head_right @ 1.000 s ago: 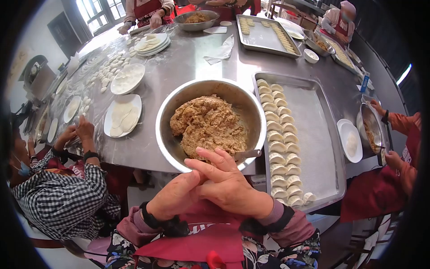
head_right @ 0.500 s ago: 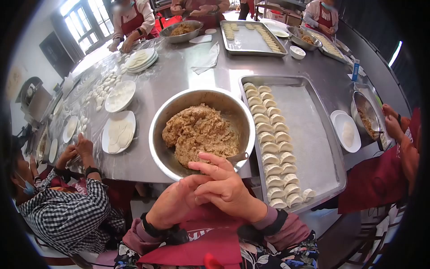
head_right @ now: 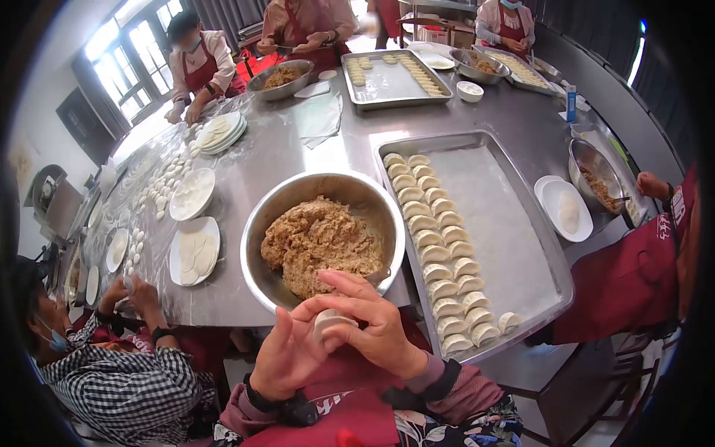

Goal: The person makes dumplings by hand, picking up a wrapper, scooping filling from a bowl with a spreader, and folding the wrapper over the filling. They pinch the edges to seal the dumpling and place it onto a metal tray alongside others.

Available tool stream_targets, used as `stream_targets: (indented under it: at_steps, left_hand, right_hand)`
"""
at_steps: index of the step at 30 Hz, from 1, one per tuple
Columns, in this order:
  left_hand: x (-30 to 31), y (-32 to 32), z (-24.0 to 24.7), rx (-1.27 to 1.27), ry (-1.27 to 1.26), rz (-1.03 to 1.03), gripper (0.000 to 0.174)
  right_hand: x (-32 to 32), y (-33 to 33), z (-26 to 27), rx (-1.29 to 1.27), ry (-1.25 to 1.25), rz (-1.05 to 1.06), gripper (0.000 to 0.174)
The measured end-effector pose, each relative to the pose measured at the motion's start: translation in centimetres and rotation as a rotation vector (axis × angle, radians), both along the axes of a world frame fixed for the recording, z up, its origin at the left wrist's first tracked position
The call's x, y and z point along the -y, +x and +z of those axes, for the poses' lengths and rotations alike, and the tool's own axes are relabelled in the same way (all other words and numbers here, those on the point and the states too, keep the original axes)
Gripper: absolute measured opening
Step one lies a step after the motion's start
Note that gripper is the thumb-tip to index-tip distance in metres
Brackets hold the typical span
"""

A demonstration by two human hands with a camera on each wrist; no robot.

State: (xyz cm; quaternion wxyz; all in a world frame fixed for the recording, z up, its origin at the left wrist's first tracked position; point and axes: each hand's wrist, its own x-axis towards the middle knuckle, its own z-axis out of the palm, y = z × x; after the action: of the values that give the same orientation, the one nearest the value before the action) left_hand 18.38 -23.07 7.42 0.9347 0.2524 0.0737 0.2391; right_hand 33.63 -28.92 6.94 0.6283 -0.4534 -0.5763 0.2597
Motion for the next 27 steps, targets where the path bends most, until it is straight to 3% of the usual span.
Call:
stream_targets:
  at_steps: [2, 5, 11, 13, 14, 15, 17, 18, 19, 22, 23, 27]
  left_hand:
    - [0.3, 0.1, 0.0, 0.028, -0.022, -0.016, 0.066]
    - [0.8, 0.9, 0.9, -0.008, -0.026, 0.02, 0.067]
    - [1.2, 0.9, 0.3, -0.023, -0.05, 0.067, 0.068]
    - [0.7, 2.3, 0.3, 0.1, -0.08, 0.016, 0.068]
    - [1.2, 1.4, 1.4, -0.102, 0.074, 0.086, 0.07]
    - [1.2, 1.1, 2.4, -0.014, -0.002, 0.032, 0.062]
    - [0.9, 0.8, 2.3, 0.078, -0.067, -0.026, 0.056]
    - [0.7, 0.8, 1.8, 0.026, 0.021, 0.009, 0.064]
    - [0.5, 0.9, 1.4, -0.026, 0.108, 0.047, 0.074]
    - [0.4, 0.9, 1.9, -0.007, 0.245, -0.002, 0.076]
    - [0.8, 1.0, 2.5, 0.01, 0.148, 0.017, 0.065]
    - [1.4, 1.4, 3.2, -0.011, 0.292, 0.033, 0.066]
  right_hand:
    - [0.5, -0.3, -0.2, -0.024, -0.017, -0.031, 0.021]
    - [0.4, -0.4, -0.8, 0.143, 0.122, -0.203, 0.019]
    - [0.3, -0.5, -1.7, 0.273, 0.171, -0.301, 0.021]
    - [0.7, -0.3, -1.2, 0.221, 0.156, -0.271, 0.031]
    - [1.0, -0.1, -0.7, 0.201, 0.142, -0.253, 0.038]
    - [1.2, 0.1, -0.9, 0.162, 0.111, -0.208, 0.048]
    - [1.5, 0.2, -1.0, 0.3, 0.123, -0.241, 0.048]
    - [1.5, 0.5, -0.7, 0.429, 0.121, -0.259, 0.048]
    - [1.9, 0.5, -0.1, 0.443, 0.093, -0.255, 0.046]
    - [2.3, 0.5, 0.6, 0.435, 0.075, -0.211, 0.041]
    - [2.6, 0.5, 1.1, 0.43, 0.066, -0.207, 0.039]
    - [3.4, 1.0, 2.3, 0.432, 0.102, -0.21, 0.036]
